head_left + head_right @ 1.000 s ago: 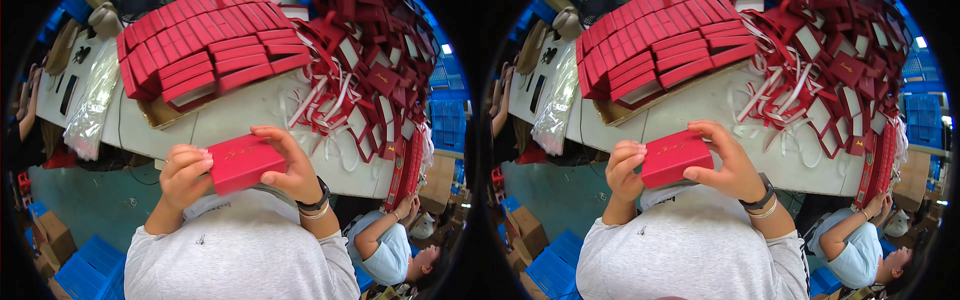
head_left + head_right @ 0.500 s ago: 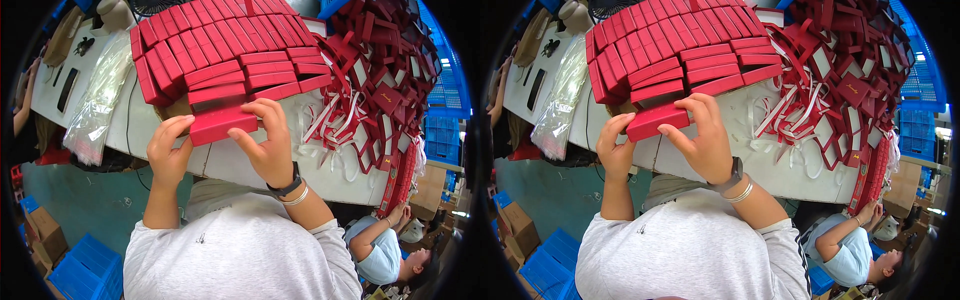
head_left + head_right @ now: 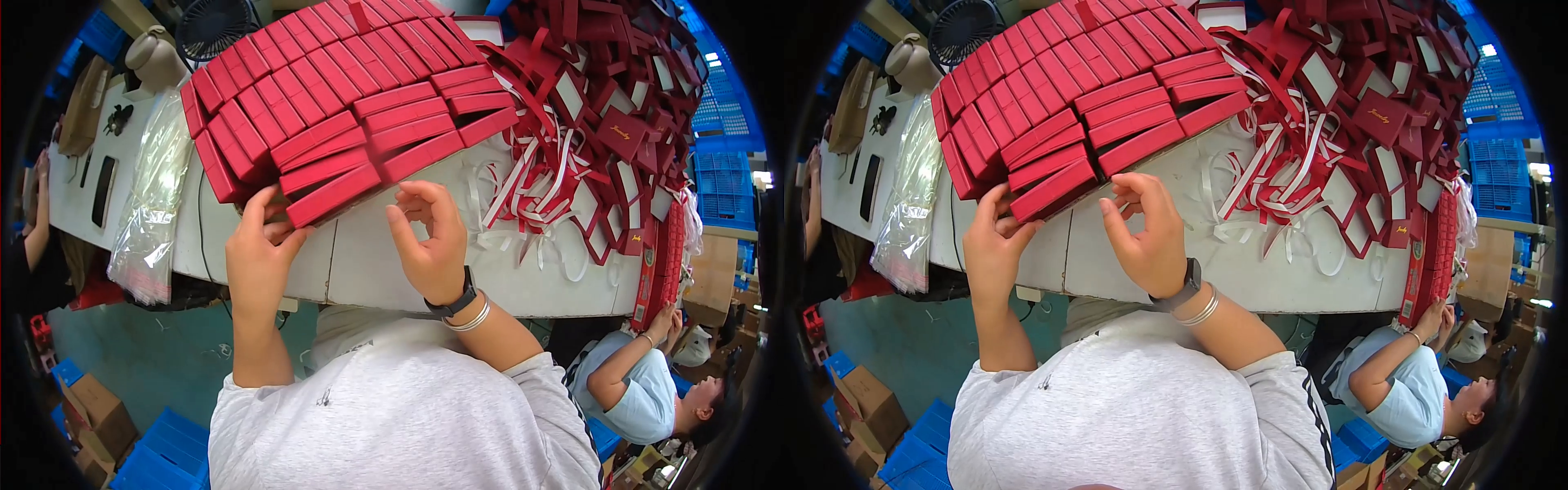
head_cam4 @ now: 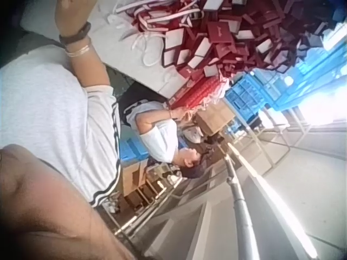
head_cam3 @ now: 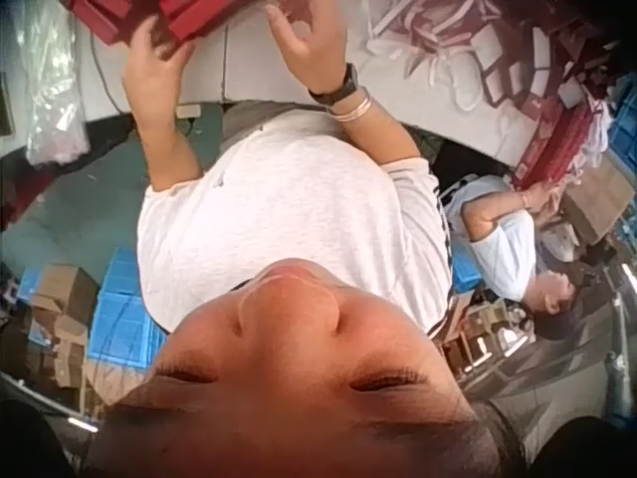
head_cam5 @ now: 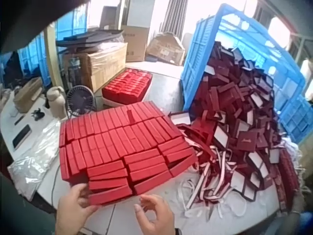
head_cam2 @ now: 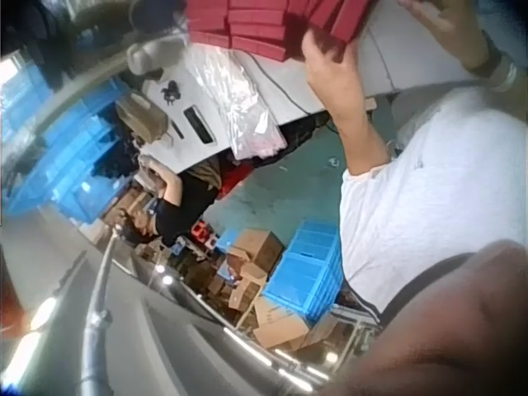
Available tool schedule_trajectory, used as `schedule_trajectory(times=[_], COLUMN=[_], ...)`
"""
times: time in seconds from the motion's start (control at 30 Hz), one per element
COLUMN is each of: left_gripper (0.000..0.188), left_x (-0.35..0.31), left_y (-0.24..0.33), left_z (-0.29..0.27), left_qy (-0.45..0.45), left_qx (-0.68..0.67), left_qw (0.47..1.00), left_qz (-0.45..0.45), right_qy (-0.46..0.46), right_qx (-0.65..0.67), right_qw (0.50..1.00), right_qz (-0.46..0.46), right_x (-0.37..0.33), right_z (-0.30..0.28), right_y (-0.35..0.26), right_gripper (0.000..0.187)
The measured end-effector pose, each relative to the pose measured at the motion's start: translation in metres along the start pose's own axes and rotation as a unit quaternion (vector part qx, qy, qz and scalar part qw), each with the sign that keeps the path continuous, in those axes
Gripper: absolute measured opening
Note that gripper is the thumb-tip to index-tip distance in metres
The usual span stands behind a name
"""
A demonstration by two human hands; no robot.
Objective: Packaging red jewelry boxes by attaching ribbons and stacking them on a workbench.
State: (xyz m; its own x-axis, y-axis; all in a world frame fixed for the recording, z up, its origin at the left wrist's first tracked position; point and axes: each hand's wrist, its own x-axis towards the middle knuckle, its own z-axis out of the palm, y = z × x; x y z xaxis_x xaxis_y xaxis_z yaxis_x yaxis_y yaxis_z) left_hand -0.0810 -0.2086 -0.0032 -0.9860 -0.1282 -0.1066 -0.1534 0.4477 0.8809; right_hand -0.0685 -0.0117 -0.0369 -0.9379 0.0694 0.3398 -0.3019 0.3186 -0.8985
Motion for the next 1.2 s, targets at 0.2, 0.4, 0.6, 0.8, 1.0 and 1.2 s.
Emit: schedule_trajectory(times=[0.2,0.4,0.6,0.8,1.0,1.2], left_gripper=[0.029,0.024,0.026,0.045,0.06,0.048], left_x=[0.008,0.01,0.024,0.021,0.011,0.007], left_y=[0.0,0.001,-0.009,0.01,0.001,-0.003], left_z=[0.001,0.009,-0.003,0.004,0.0,-0.006], left_qy=[-0.093,-0.117,-0.181,-0.165,-0.177,-0.192], left_qx=[0.072,0.149,0.166,0.087,-0.149,-0.095], left_qw=[0.993,0.979,0.969,0.982,0.972,0.976], left_qz=[-0.001,0.068,0.039,0.004,-0.037,0.03], right_qy=[0.083,0.009,-0.124,-0.016,-0.059,-0.091], right_qx=[-0.002,-0.228,-0.262,-0.294,-0.291,-0.289], right_qw=[0.996,0.97,0.957,0.907,0.903,0.892], right_qz=[0.016,-0.078,0.025,-0.299,-0.312,-0.334], right_x=[-0.001,0.009,0.018,0.037,0.04,0.047], right_z=[-0.003,-0.011,-0.02,-0.008,-0.009,-0.017], right_y=[-0.001,0.003,-0.02,-0.013,-0.009,-0.012], right_gripper=[0.044,0.056,0.051,0.036,0.018,0.018])
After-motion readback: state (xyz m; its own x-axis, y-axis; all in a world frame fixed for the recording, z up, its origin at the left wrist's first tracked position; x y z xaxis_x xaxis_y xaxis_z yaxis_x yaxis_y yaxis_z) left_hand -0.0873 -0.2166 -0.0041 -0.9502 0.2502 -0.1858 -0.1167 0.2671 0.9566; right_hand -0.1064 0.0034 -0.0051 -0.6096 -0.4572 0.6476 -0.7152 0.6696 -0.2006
